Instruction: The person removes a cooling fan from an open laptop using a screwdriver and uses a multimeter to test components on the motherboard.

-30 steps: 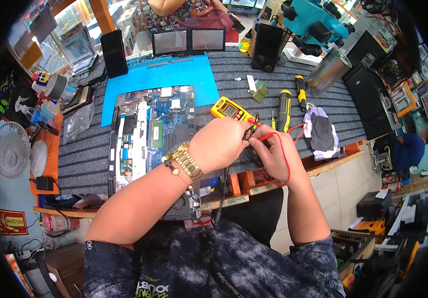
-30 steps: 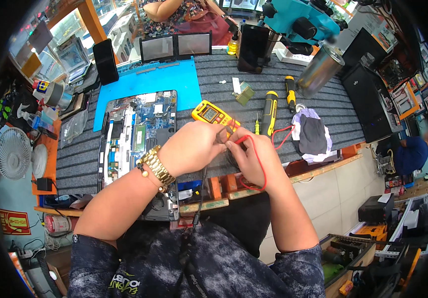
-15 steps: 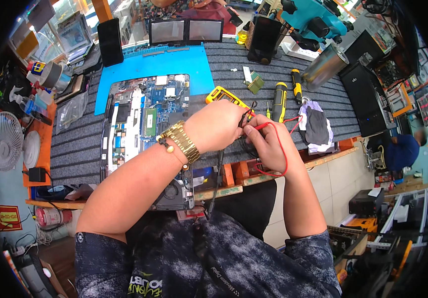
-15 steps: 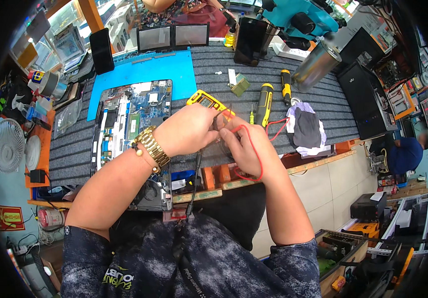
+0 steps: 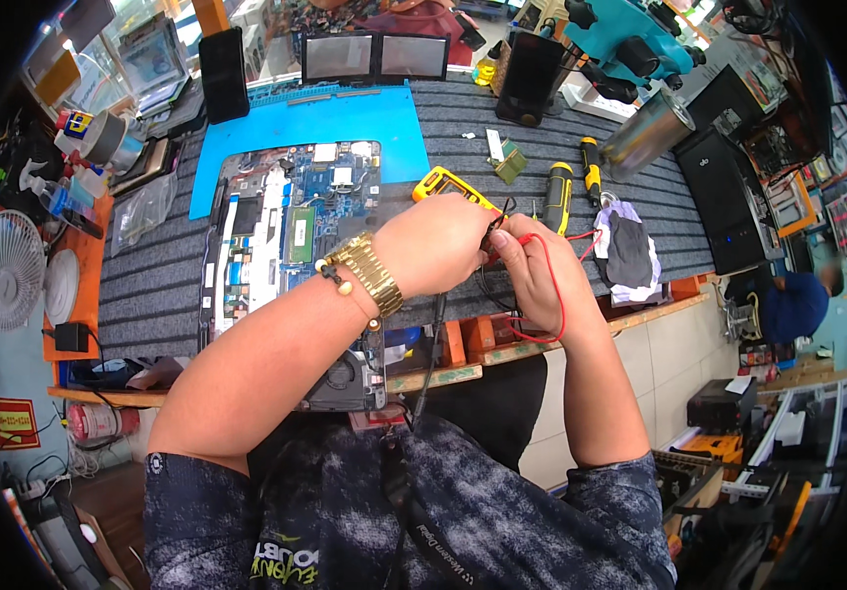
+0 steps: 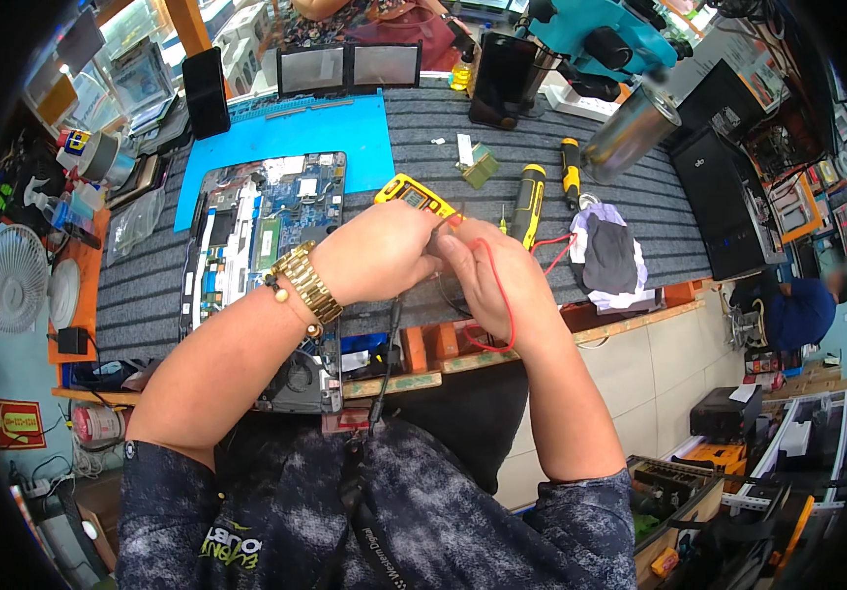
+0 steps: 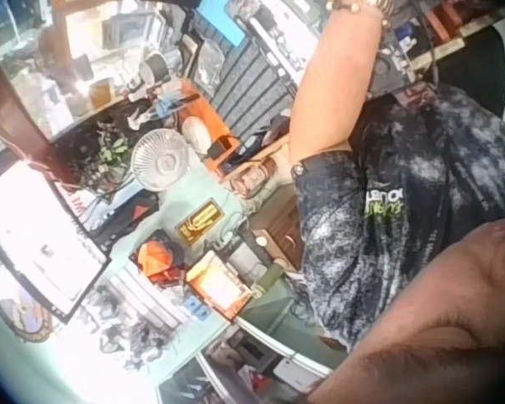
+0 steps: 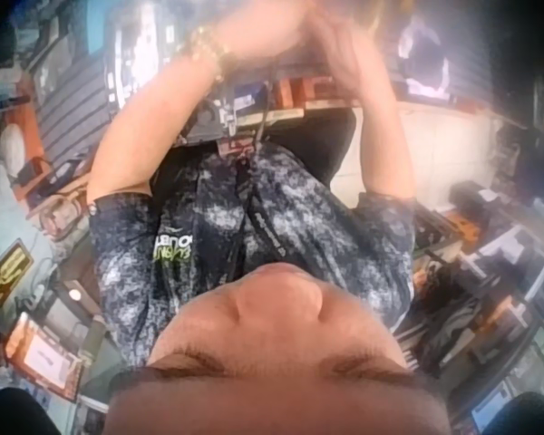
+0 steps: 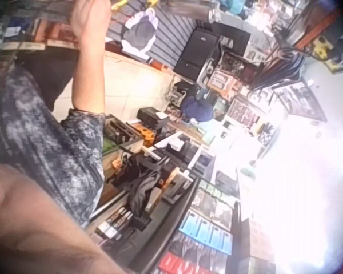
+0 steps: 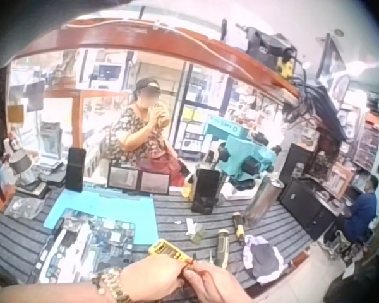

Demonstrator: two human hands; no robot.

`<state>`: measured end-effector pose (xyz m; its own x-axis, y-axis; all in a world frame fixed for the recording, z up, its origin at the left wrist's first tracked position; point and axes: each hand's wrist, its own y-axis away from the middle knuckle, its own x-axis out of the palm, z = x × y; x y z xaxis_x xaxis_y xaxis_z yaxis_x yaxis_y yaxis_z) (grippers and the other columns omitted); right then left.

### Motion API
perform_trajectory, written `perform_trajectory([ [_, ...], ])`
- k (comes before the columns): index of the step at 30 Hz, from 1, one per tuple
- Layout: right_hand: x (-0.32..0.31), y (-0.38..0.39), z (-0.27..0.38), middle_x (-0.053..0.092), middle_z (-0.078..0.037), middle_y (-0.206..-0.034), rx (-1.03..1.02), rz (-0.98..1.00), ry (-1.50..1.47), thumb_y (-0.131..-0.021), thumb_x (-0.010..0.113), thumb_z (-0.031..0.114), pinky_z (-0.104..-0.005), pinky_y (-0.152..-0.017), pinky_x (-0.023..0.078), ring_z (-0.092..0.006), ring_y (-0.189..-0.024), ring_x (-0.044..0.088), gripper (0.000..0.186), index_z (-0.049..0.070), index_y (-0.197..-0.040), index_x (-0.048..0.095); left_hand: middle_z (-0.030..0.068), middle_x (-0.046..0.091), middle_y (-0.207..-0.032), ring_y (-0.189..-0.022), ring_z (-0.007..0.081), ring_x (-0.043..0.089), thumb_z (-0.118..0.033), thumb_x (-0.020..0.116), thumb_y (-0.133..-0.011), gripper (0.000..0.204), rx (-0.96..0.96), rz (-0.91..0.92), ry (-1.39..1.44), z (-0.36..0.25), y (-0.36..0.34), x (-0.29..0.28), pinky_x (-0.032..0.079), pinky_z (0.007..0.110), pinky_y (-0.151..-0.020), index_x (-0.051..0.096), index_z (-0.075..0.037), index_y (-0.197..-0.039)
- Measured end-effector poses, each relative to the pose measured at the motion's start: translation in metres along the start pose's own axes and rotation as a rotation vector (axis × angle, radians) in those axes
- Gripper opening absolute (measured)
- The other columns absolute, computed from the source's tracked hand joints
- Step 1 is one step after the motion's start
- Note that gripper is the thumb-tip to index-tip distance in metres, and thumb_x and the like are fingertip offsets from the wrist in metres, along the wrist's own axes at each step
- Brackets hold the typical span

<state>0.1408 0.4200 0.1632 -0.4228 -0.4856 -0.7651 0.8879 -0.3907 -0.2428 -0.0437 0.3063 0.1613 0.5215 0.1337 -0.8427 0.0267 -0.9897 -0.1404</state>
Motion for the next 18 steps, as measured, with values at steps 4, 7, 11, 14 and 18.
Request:
perform_trajectory([
  [4, 0.010, 0.002, -0.005, 0.068, -0.022, -0.095, -0.025, -0.085, -0.131, -0.117, 0.060, 0.018, -0.0478, -0.082, 0.055, -0.0447, -0.089, 0.067, 0.024, 0.000, -0.102, 0.067, 0.0240, 0.079, -0.099, -0.102, 0.0452, 0.076, -0.018, 0.081, -0.096, 0.019, 0.003, 0.000, 0.003, 0.001, -0.002, -0.002, 0.063, 0.056, -0.090, 0.077, -0.001, -0.103],
  [7, 0.013, 0.002, -0.013, 0.070, -0.016, -0.094, -0.025, -0.054, -0.169, -0.115, 0.064, 0.013, -0.0401, -0.080, 0.055, -0.0297, -0.086, 0.067, 0.019, -0.002, -0.105, 0.065, 0.0266, 0.079, -0.098, -0.099, 0.0462, 0.077, -0.016, 0.079, -0.092, 0.022, 0.003, 0.008, 0.017, 0.001, -0.003, -0.002, 0.062, 0.055, -0.090, 0.074, 0.003, -0.103],
  [11, 0.008, 0.000, -0.017, 0.072, -0.013, -0.093, 0.040, 0.022, -0.159, -0.114, 0.067, 0.011, -0.0358, -0.078, 0.055, -0.0209, -0.083, 0.066, 0.015, -0.002, -0.107, 0.064, 0.0262, 0.079, -0.097, -0.099, 0.0460, 0.077, -0.016, 0.079, -0.093, 0.019, 0.029, 0.017, -0.006, 0.003, -0.007, -0.001, 0.062, 0.055, -0.089, 0.075, 0.001, -0.100],
  [14, 0.002, 0.001, -0.013, 0.072, -0.012, -0.093, 0.055, 0.040, -0.148, -0.112, 0.070, 0.011, -0.0356, -0.079, 0.055, -0.0213, -0.084, 0.067, 0.015, -0.001, -0.108, 0.063, 0.0249, 0.079, -0.096, -0.098, 0.0455, 0.078, -0.016, 0.079, -0.093, 0.015, 0.051, -0.002, -0.026, 0.003, -0.009, 0.001, 0.062, 0.056, -0.087, 0.077, 0.000, -0.095],
  [18, -0.002, -0.001, -0.008, 0.073, -0.012, -0.094, -0.014, 0.046, -0.166, -0.114, 0.068, 0.013, -0.0362, -0.081, 0.056, -0.0221, -0.085, 0.068, 0.017, -0.002, -0.109, 0.062, 0.0260, 0.079, -0.094, -0.097, 0.0457, 0.078, -0.017, 0.080, -0.093, 0.017, 0.046, -0.009, -0.037, 0.003, -0.011, 0.002, 0.062, 0.056, -0.086, 0.078, 0.001, -0.093],
])
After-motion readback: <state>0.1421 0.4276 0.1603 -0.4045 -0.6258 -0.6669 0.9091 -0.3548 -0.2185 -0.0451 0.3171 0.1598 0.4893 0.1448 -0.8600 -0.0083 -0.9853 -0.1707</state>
